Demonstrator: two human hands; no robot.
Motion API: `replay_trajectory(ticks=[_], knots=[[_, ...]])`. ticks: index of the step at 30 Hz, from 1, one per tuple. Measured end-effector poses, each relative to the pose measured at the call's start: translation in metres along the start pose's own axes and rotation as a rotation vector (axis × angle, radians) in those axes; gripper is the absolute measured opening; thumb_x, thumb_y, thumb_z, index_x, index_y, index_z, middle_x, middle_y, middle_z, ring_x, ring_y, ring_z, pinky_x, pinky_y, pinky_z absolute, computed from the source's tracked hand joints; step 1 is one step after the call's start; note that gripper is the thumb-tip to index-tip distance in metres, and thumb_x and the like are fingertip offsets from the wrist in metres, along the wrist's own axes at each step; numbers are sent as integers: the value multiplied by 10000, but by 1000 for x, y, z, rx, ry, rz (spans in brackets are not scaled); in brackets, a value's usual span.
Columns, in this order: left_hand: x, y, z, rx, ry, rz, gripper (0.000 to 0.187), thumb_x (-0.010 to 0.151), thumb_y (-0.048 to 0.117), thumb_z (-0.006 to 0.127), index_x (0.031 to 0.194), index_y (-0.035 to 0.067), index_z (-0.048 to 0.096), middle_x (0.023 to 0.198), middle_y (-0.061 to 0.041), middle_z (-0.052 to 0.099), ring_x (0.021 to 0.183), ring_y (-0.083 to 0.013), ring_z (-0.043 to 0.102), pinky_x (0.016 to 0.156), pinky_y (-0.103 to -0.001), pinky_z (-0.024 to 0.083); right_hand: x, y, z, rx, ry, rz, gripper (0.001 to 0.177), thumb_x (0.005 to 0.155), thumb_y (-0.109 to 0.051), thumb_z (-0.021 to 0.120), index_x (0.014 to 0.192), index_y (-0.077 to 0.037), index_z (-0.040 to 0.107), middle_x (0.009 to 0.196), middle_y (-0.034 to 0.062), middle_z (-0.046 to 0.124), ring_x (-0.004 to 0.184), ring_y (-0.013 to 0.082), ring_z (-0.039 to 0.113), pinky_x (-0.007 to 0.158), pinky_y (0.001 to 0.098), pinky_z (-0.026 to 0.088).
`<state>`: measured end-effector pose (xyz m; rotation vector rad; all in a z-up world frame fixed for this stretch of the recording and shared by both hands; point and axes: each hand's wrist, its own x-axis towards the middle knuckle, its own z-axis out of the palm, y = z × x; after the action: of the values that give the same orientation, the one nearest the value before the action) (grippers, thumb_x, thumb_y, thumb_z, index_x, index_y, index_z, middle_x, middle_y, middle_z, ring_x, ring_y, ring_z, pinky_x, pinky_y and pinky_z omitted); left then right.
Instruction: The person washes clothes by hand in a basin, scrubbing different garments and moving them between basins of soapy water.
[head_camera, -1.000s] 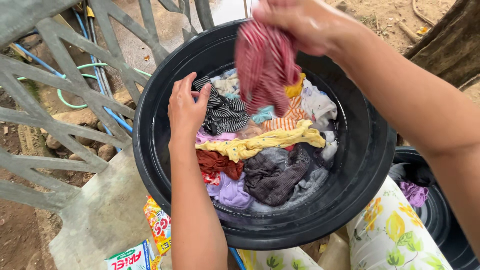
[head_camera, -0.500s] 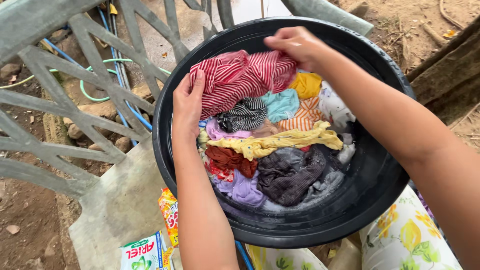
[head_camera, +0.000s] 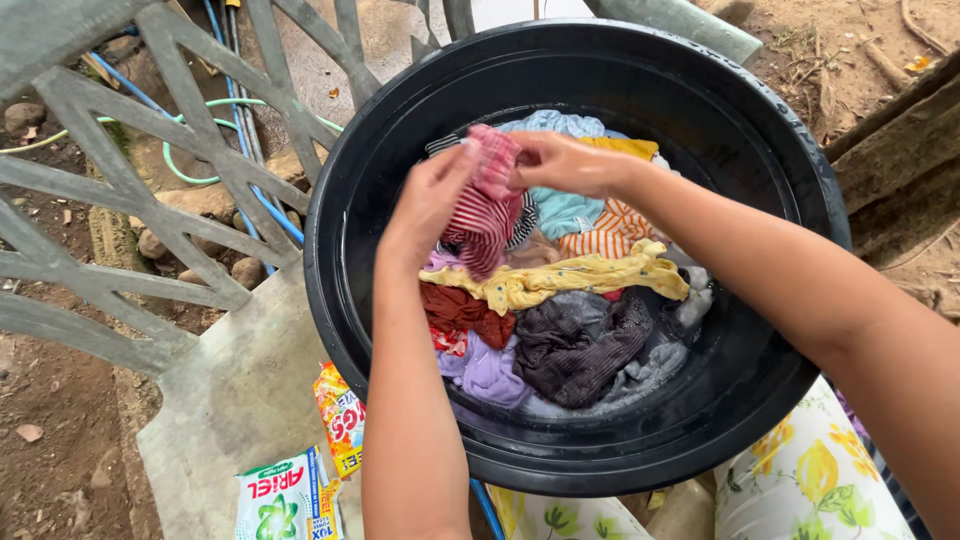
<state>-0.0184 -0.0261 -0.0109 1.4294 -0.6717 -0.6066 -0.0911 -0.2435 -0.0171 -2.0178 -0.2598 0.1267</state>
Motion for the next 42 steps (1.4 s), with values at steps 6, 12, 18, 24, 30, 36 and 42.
replay_trajectory(ticks=[6, 12, 18, 24, 30, 36, 42], knots=[[-1, 0, -8, 576, 239, 92, 563, 964, 508, 573, 1279, 50, 657, 1086, -114, 746, 998, -185, 699, 873, -327, 523, -18, -3, -66, -120, 185, 177, 392, 908, -393, 729, 1060, -36, 782, 819, 38, 716, 738, 139, 625, 682, 384, 519], [-2, -3, -7, 710, 299, 24, 701, 903, 624, 580, 1354, 87, 568, 1138, -128, 725, 978, -246, 723, 865, -381, 539, -25, 55, -58, -1033, 86, 717, 826, 850, -691, 639, 1474, -172, 487, 1458, 208, 509, 1245, 381, 571, 942, 536, 539], [-7, -9, -6, 761, 341, 18, 663, 880, 591, 610, 1347, 121, 579, 1165, -113, 711, 925, -241, 728, 831, -387, 542, -35, 140, 5, -1037, -50, 548, 903, 881, -770, 357, 1593, -295, 73, 1665, 158, -43, 1519, 426, -12, 1073, 804, 51], [-10, -11, -19, 835, 431, -4, 605, 881, 557, 632, 1304, 124, 607, 1136, -88, 714, 924, -234, 716, 828, -412, 536, -24, 151, 9, -1059, -113, 615, 856, 915, -718, 322, 1590, -286, 21, 1667, 142, -68, 1517, 406, -64, 1055, 809, 23], [-6, -29, -23, 878, 453, 9, 563, 887, 542, 636, 1272, 132, 623, 1093, -80, 704, 918, -264, 697, 807, -432, 525, -18, 161, 21, -934, 139, 538, 893, 890, -705, 354, 1622, -292, 50, 1604, 77, 218, 1514, 338, 76, 1103, 787, -15], [20, -79, -13, 1071, 436, -21, 660, 886, 572, 653, 1408, 191, 518, 1404, -168, 489, 1277, -396, 487, 998, -592, 432, -31, 202, 31, -1007, 432, 256, 749, 933, -683, 446, 1541, -258, 349, 1537, 101, 409, 1455, 347, 275, 1084, 767, 11], [55, -117, 17, 1221, 236, -271, 878, 791, 777, 532, 1533, 371, 299, 1671, -108, 50, 1481, -465, 63, 1034, -794, 199, -29, 218, 29, -946, 549, 341, 556, 973, -609, 470, 1413, -280, 554, 1543, 31, 485, 1506, 263, 377, 1249, 690, 85]])
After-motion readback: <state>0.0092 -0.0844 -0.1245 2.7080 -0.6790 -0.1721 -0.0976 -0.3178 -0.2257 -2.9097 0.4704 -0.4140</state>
